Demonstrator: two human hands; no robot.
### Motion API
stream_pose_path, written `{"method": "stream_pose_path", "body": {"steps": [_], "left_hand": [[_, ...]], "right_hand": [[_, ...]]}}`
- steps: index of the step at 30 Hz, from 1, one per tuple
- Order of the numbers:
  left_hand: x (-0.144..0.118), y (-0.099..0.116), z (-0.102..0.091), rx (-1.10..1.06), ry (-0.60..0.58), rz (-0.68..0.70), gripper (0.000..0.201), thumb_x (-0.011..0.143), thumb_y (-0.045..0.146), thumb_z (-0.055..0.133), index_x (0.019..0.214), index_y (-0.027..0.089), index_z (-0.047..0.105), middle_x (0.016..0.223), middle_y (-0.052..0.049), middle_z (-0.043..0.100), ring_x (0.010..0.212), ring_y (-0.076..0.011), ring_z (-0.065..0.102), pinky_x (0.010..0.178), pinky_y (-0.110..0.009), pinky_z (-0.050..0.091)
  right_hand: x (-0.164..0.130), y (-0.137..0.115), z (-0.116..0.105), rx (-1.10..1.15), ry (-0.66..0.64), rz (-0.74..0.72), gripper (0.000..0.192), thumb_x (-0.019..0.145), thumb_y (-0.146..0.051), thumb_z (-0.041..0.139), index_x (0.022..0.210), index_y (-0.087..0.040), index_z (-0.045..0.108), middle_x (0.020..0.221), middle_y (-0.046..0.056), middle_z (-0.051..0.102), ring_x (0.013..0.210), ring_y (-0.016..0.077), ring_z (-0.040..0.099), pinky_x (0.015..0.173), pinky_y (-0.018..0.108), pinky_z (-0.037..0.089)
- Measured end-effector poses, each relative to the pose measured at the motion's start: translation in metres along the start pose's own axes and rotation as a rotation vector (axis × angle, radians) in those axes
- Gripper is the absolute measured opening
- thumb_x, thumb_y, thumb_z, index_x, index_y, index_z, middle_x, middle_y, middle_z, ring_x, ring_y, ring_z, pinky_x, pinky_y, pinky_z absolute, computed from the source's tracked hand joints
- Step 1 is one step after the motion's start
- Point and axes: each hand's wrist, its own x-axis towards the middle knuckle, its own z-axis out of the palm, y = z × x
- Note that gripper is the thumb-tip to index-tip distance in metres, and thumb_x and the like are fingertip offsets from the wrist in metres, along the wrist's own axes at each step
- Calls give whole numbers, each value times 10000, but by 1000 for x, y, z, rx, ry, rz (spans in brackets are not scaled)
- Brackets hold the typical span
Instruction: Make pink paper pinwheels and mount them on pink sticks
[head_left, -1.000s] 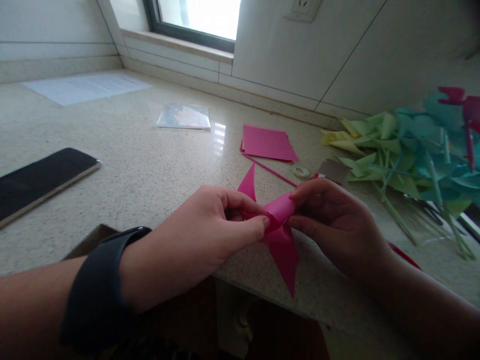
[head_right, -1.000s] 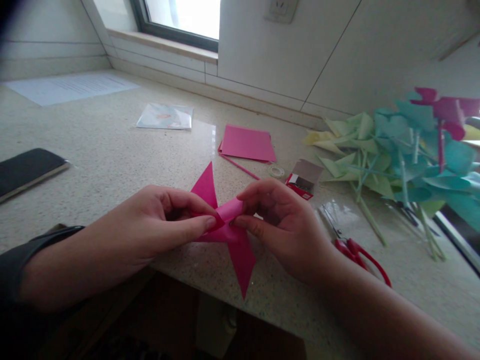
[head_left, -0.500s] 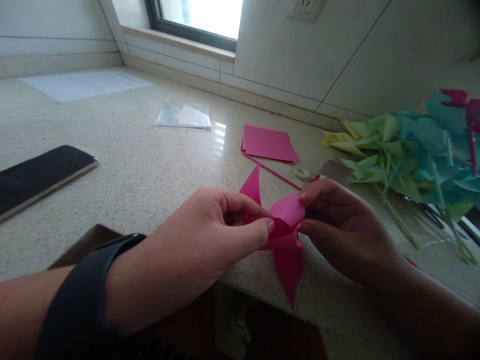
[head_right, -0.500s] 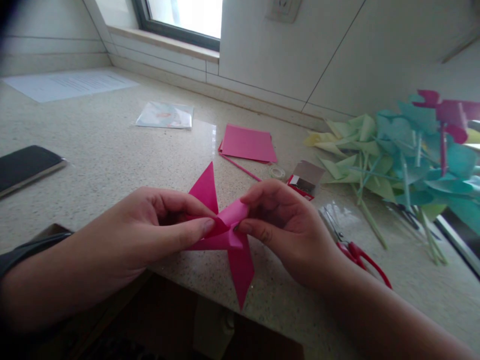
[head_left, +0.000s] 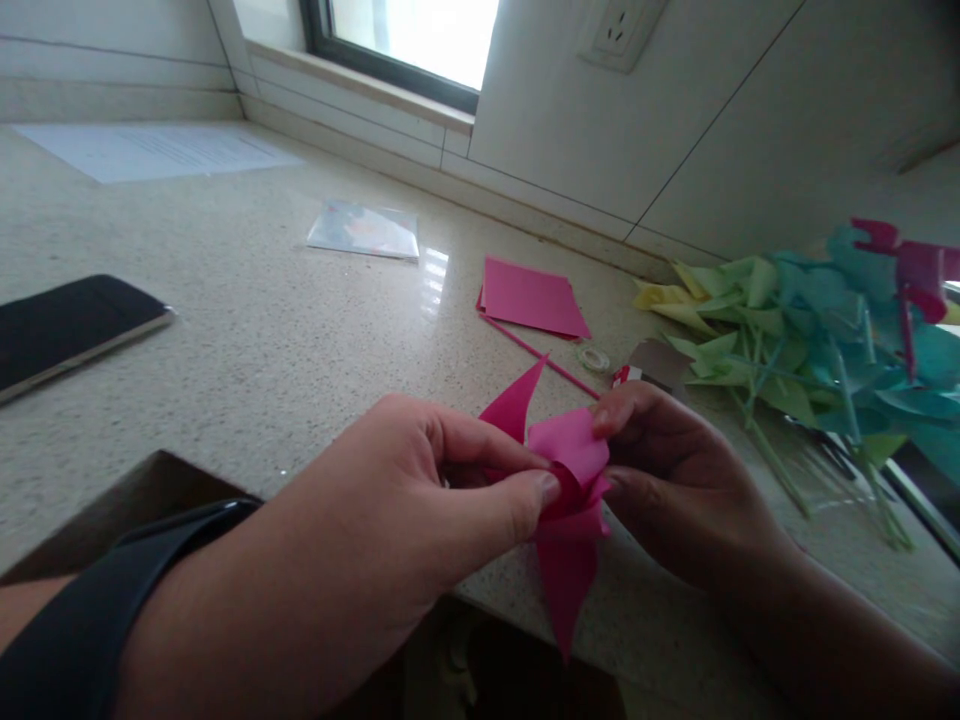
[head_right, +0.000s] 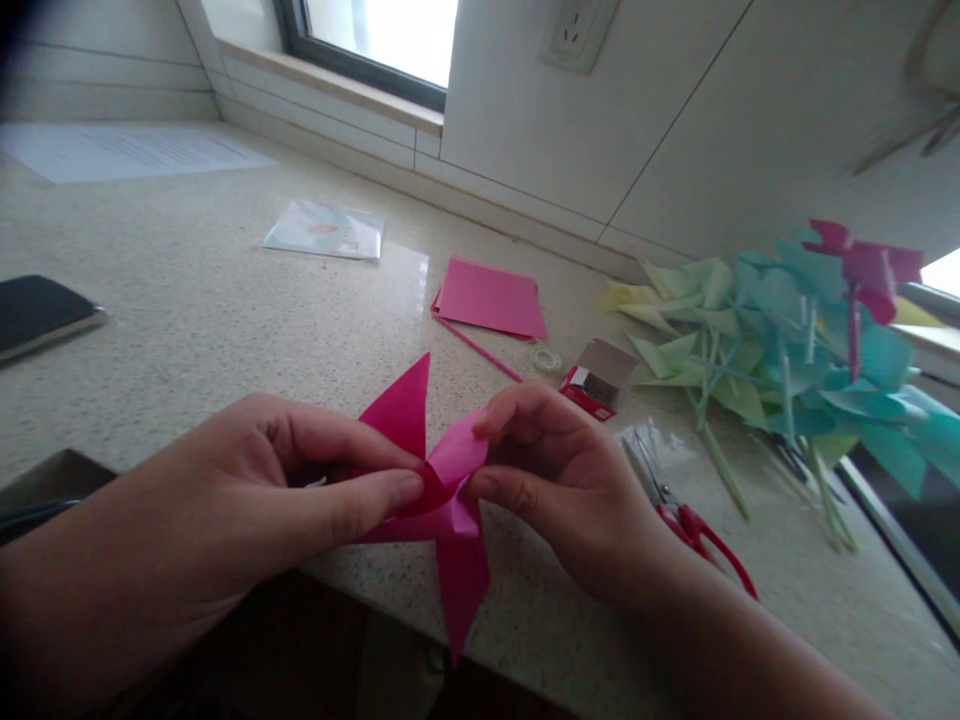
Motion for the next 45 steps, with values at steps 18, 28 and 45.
{"method": "stream_pose_path", "body": {"steps": [18, 28, 45], "left_hand": [[0, -2, 2, -27, -14, 9, 207, 847, 404, 696, 837, 242, 824, 781, -11, 779, 671, -165, 649, 561, -229, 485], [0, 3, 4, -10, -7, -23, 220, 858, 403, 694, 910, 239, 830, 781, -7, 780, 675, -141, 636, 567, -204, 457], [3, -2, 2, 180, 74, 69, 244, 859, 405, 661, 773, 213, 784, 697, -13, 738, 585, -138, 595, 481, -210, 407]], "right_hand": [[0, -1, 2, 26, -31, -24, 210, 812, -262, 817, 946, -297, 659, 845, -23, 672, 696, 121, 652, 612, 221, 557], [-1, -4, 5, -92, 27, -65, 237, 833, -210, 791, 1041, -287, 707, 920, 13, 697, 784, 128, 655, 666, 219, 554], [-2, 2, 3, -283, -41, -137, 398, 879, -161, 722, 1223, -345, 644, 989, -5, 659, 848, 134, 607, 746, 263, 529]]}}
